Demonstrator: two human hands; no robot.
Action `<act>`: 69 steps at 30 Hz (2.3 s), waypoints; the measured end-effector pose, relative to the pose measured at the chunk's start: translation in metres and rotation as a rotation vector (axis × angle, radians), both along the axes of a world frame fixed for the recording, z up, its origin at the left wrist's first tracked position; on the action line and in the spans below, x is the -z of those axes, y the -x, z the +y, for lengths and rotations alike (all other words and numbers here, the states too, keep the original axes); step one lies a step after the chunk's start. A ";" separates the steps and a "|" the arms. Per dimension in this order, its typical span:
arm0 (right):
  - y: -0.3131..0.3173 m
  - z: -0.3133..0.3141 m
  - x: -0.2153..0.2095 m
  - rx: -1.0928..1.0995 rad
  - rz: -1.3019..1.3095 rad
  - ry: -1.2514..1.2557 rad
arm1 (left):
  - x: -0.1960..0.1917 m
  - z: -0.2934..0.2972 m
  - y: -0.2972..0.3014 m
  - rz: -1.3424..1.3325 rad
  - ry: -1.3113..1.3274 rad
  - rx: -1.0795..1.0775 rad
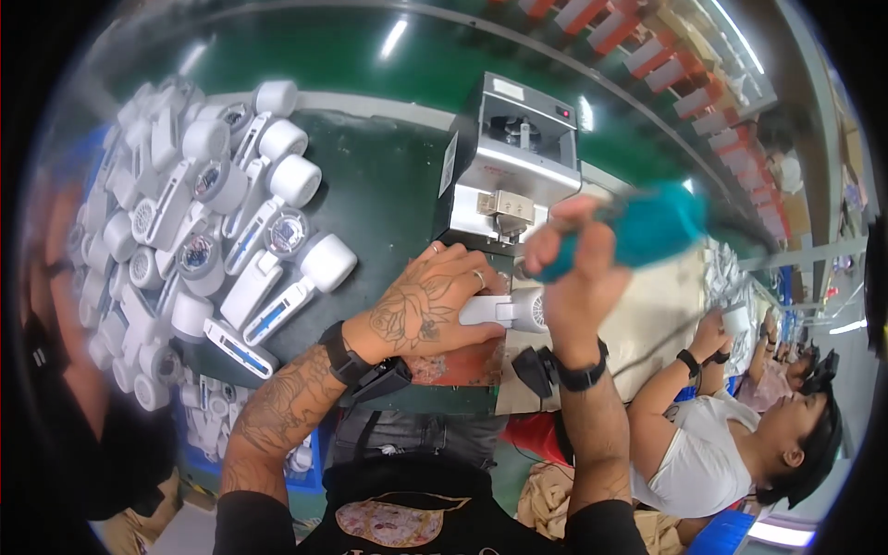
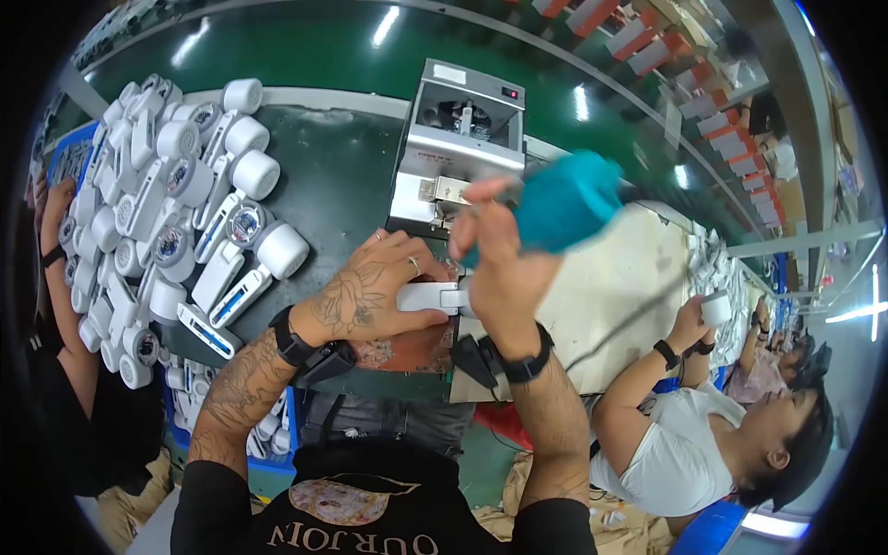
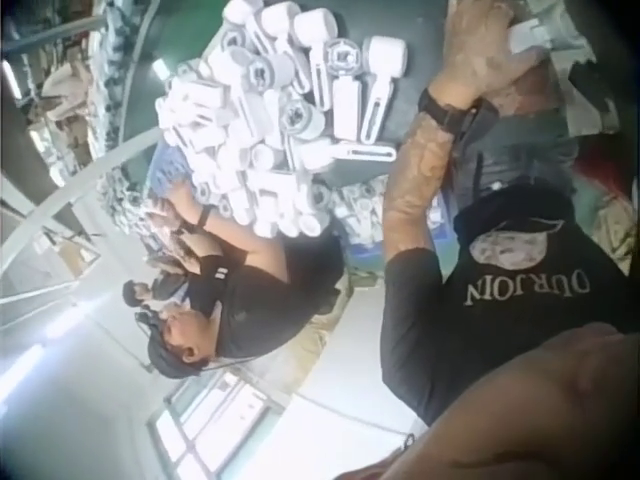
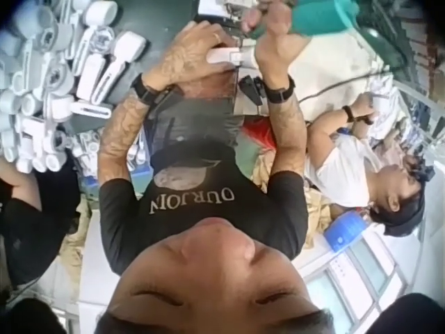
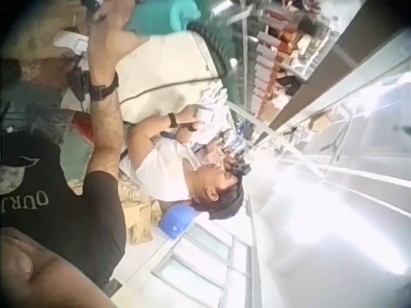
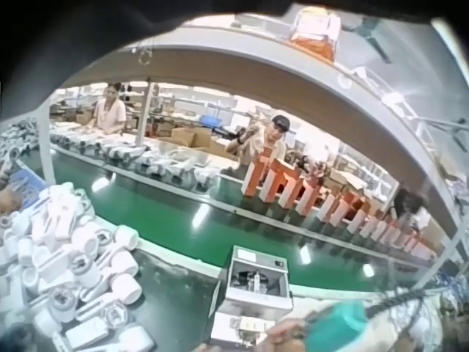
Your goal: The person picks up a handheld fan from a pile, places it on a work surface, and uses a power screwdriver to drive a screw into the housing. After setting the fan aside, the person repeats the process with another unit.
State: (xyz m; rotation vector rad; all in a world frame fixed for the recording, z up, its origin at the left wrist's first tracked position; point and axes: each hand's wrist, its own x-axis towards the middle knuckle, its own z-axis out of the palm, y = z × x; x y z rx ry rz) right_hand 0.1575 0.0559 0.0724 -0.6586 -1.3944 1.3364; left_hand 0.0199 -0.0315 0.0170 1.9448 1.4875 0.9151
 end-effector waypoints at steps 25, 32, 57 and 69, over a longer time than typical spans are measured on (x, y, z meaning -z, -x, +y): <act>-0.025 -0.014 0.017 -0.099 0.014 -0.061 | -0.001 0.005 -0.006 -0.002 0.084 0.050; -0.020 -0.007 0.006 -0.054 -0.048 -0.061 | -0.004 0.004 0.000 -0.027 0.078 0.077; -0.040 -0.037 -0.002 -0.004 -0.071 -0.054 | 0.008 0.003 -0.004 -0.053 -0.067 0.026; -0.042 -0.045 0.016 -0.007 -0.079 -0.012 | 0.002 -0.001 -0.005 0.012 -0.005 0.064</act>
